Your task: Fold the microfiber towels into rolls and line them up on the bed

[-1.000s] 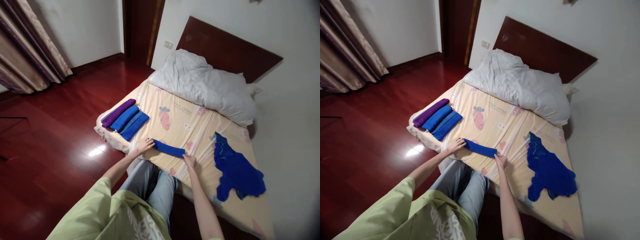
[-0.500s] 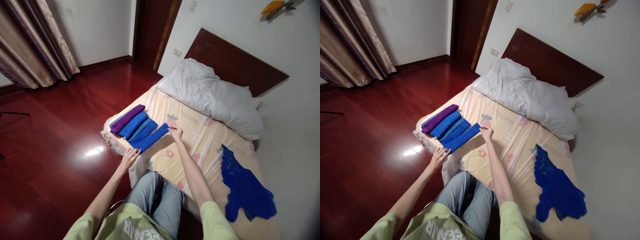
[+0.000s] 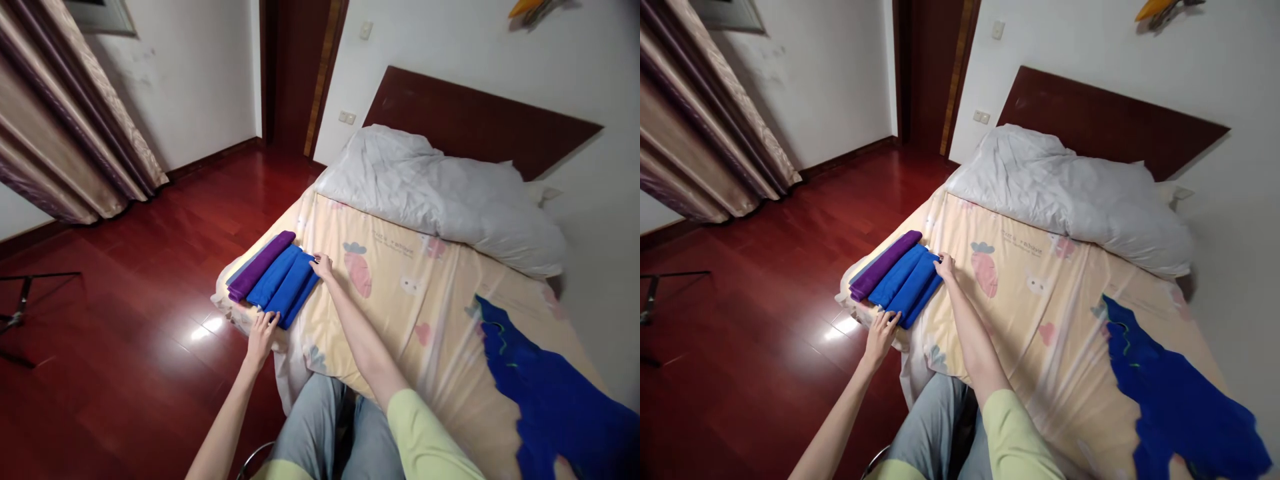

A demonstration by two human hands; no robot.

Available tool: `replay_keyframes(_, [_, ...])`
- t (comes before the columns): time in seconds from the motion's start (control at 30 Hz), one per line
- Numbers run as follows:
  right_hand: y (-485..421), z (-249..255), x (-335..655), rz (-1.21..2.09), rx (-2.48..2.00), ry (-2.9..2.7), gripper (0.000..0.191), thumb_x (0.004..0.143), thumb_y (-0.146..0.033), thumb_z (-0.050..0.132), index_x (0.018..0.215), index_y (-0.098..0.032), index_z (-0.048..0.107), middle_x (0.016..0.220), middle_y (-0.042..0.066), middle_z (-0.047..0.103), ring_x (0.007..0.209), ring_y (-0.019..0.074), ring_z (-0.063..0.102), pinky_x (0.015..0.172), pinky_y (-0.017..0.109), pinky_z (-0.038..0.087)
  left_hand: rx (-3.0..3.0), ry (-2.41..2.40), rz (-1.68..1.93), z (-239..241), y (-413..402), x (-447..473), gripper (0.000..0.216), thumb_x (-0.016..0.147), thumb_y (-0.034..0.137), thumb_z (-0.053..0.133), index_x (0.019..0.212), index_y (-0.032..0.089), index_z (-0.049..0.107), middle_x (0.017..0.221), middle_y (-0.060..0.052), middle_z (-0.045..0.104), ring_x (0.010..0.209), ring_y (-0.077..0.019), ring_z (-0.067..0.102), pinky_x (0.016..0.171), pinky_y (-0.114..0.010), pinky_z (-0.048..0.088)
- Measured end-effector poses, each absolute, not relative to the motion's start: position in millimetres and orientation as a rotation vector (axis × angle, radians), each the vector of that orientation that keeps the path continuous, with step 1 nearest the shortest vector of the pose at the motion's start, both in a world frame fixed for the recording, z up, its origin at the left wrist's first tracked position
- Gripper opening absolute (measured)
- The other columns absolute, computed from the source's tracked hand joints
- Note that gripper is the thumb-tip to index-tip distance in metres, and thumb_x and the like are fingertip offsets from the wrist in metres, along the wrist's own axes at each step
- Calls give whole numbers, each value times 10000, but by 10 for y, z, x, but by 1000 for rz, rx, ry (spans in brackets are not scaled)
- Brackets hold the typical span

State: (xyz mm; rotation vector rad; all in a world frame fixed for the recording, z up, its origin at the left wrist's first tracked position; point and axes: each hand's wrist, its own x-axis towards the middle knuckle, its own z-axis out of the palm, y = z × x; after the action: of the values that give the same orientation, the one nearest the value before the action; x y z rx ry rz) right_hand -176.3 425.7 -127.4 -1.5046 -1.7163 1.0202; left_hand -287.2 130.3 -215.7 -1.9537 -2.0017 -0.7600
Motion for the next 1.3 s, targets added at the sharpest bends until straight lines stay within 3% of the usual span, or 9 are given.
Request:
replay_keyframes(0.1, [4013,-1239,-1554,1109,-1358,-1499,193,743,-304,696,910,-215,657,979,46,739,963,188,687,906,308,534,-1915,-2074,-774,-2126,1273,-2796,468,885,74,508,1326,171,632,1164,-148,646,1077,-292,582,951,-464,499])
replay_keyframes(0.17, [3780,-1155,-1346,1251,-1204,-1222,195,775,-366,663,896,-220,617,877,14,686,865,165,657,815,284,524,-1892,-2118,-794,-2083,1220,-2701,497,893,90,503,1376,165,593,1214,-168,634,1136,-317,563,953,-482,489])
replay_keyframes(0.3, [3226,-801,-864,1589,-900,-722,189,744,-292,701,850,-250,550,678,-55,498,674,140,546,688,282,482,-1905,-2127,-842,-1977,1043,-2416,483,919,132,499,1395,180,561,1337,-192,593,1223,-346,533,929,-479,479])
replay_keyframes(0.43, [2673,-303,-472,1683,-681,-550,169,803,-211,663,856,-274,515,656,-55,400,652,159,486,729,326,490,-1976,-2071,-925,-1911,767,-2089,455,916,120,511,1359,207,570,1362,-175,588,1251,-330,535,964,-463,463])
replay_keyframes(0.73, [1846,388,67,1627,-493,-414,145,909,-170,570,882,-297,507,676,-26,386,755,201,484,844,384,488,-2168,-2071,-899,-1997,111,-1645,378,912,129,529,1267,203,636,1324,-158,615,1218,-322,551,950,-444,470])
replay_keyframes(0.93, [1679,462,448,1577,-512,-407,174,903,-208,600,823,-291,470,673,-25,381,775,203,498,851,388,481,-2210,-2047,-830,-1918,-9,-1540,375,902,135,531,1250,222,640,1313,-144,623,1200,-310,564,936,-437,478])
replay_keyframes(1.1, [1686,339,878,1489,-504,-448,227,794,-207,701,852,-290,498,665,-47,379,745,188,510,825,379,469,-2268,-1958,-791,-1758,37,-1378,348,911,126,511,1217,216,651,1285,-142,632,1165,-302,575,935,-435,478])
replay_keyframes(1.3, [1760,-123,1725,1068,-773,-647,277,749,-275,762,843,-260,501,708,-66,504,728,142,538,812,320,449,-2383,-1787,-731,-1698,107,-1062,331,927,151,496,1214,215,647,1248,-128,647,1092,-276,601,914,-415,480])
